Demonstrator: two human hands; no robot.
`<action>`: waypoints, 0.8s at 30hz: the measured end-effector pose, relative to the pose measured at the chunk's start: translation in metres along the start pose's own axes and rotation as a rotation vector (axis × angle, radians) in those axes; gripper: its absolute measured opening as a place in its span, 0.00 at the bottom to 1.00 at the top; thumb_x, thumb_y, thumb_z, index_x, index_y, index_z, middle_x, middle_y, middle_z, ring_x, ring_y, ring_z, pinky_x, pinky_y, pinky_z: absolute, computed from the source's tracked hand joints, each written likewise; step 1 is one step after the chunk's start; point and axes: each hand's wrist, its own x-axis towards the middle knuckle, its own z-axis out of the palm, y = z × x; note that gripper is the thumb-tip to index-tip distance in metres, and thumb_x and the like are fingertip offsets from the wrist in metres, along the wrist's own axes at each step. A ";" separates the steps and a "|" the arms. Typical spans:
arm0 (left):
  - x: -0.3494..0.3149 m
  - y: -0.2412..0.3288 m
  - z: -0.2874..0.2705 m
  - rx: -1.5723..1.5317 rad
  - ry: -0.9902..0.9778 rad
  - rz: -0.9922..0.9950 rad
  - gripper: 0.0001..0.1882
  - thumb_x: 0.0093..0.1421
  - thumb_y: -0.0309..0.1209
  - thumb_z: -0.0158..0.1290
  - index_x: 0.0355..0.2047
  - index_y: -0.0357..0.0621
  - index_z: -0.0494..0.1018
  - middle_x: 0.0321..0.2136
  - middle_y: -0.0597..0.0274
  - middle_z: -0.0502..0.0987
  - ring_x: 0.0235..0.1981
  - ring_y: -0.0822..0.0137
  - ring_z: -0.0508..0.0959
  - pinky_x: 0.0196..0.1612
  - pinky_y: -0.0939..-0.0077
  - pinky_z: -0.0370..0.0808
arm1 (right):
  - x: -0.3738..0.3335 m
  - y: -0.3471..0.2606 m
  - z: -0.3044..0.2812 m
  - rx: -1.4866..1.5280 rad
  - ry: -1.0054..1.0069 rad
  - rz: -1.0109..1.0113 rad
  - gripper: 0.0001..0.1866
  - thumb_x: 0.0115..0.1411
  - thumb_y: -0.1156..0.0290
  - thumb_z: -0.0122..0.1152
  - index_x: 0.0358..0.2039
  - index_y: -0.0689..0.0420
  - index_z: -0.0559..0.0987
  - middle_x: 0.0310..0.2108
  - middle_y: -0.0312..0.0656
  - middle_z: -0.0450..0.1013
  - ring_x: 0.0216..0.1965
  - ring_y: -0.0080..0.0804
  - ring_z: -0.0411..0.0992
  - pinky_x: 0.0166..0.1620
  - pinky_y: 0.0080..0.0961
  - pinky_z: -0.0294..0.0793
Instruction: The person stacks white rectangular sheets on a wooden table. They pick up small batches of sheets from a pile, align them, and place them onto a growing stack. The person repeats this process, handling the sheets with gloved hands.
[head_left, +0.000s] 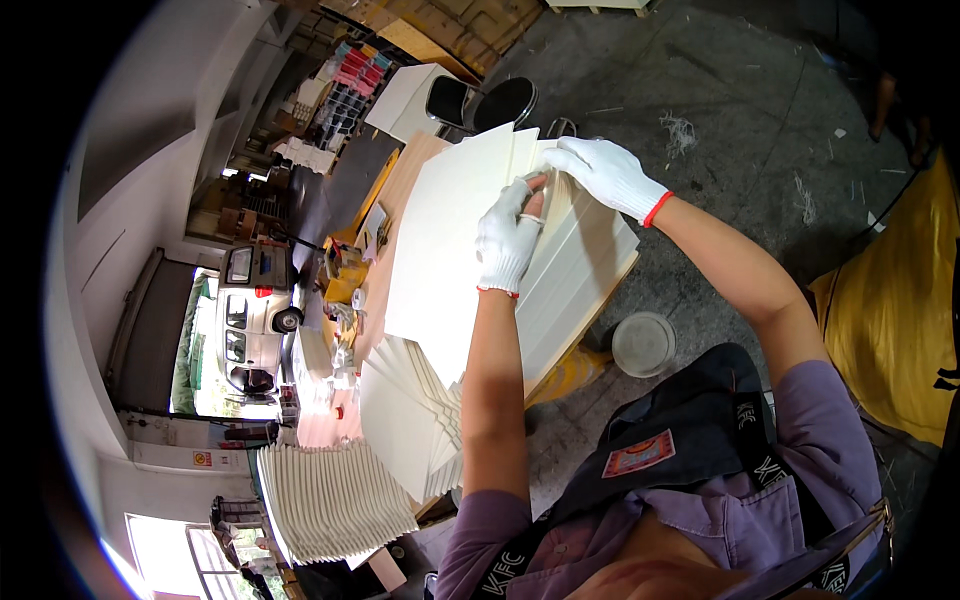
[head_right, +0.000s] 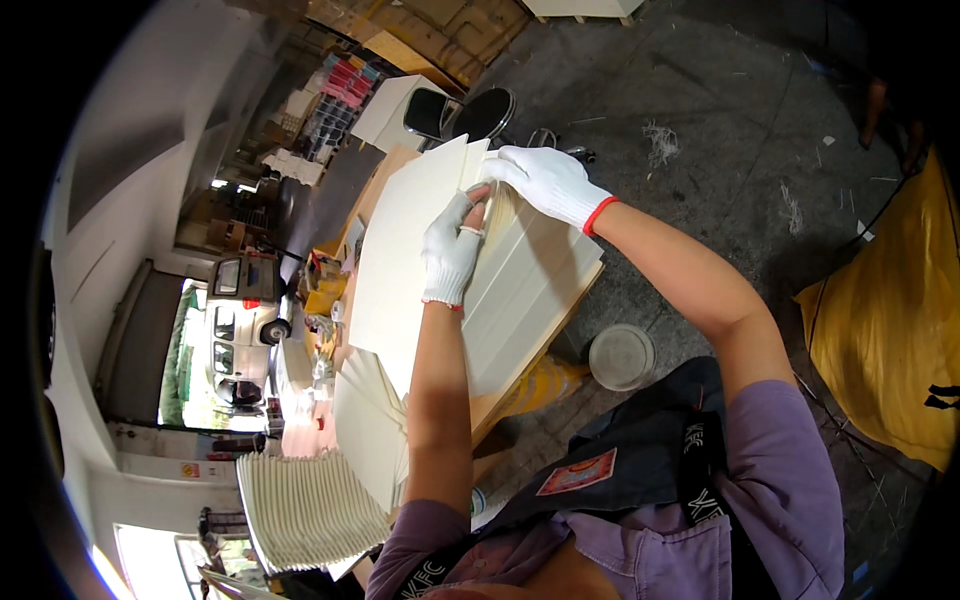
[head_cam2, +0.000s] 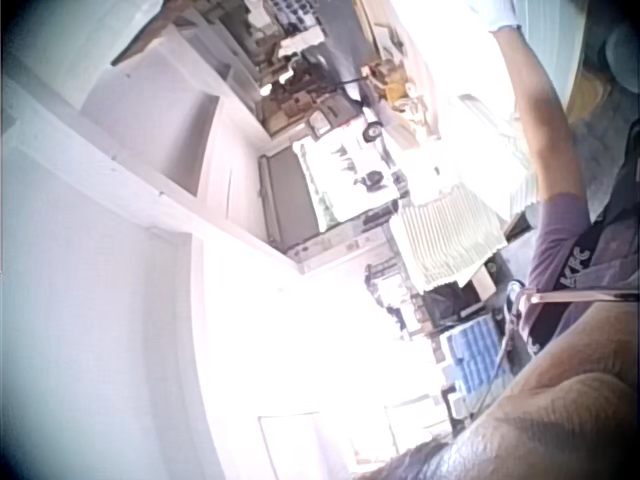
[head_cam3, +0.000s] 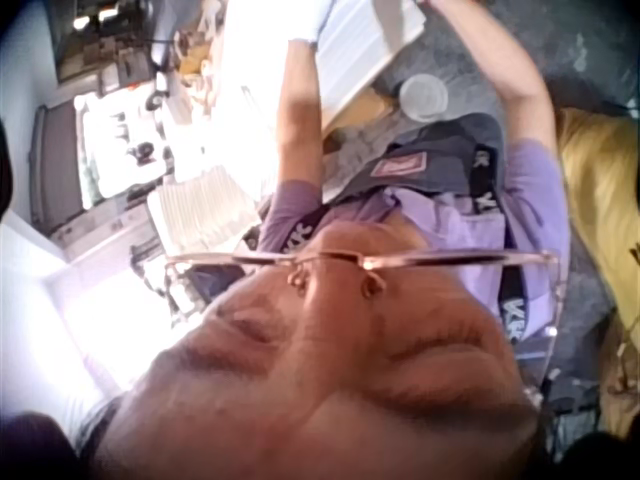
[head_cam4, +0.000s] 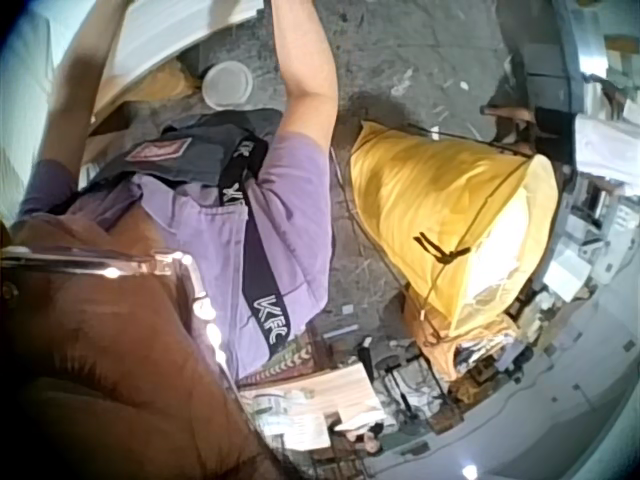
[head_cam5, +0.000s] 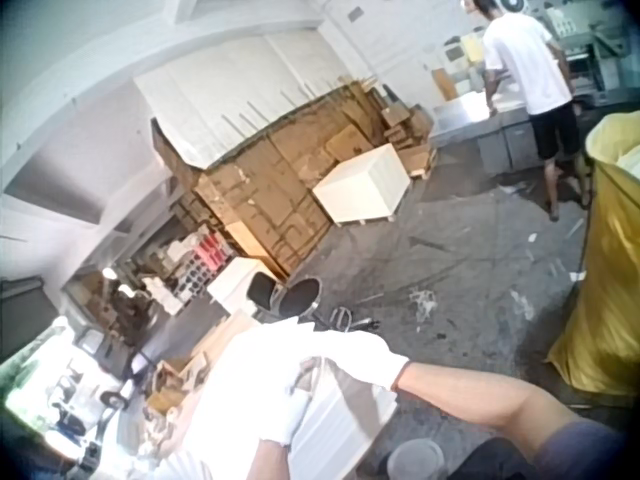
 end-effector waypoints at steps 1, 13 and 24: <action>0.000 0.000 0.000 -0.027 -0.004 0.019 0.20 0.63 0.39 0.61 0.55 0.57 0.79 0.50 0.57 0.82 0.50 0.54 0.83 0.54 0.65 0.77 | 0.000 0.004 0.003 0.008 0.024 -0.005 0.28 0.73 0.45 0.41 0.58 0.49 0.79 0.48 0.47 0.81 0.51 0.49 0.77 0.53 0.41 0.74; -0.006 0.011 0.000 -0.050 0.081 0.001 0.20 0.62 0.38 0.64 0.55 0.56 0.79 0.48 0.57 0.83 0.46 0.57 0.85 0.50 0.66 0.78 | -0.004 0.000 0.008 -0.056 0.087 -0.061 0.25 0.74 0.47 0.41 0.53 0.49 0.80 0.41 0.48 0.81 0.45 0.48 0.79 0.48 0.42 0.76; -0.005 0.002 0.005 0.049 0.014 0.015 0.19 0.61 0.36 0.65 0.53 0.60 0.80 0.46 0.54 0.82 0.44 0.54 0.85 0.48 0.65 0.79 | -0.002 0.010 0.016 -0.090 0.126 -0.081 0.23 0.75 0.49 0.42 0.52 0.50 0.79 0.41 0.47 0.80 0.43 0.48 0.79 0.46 0.42 0.76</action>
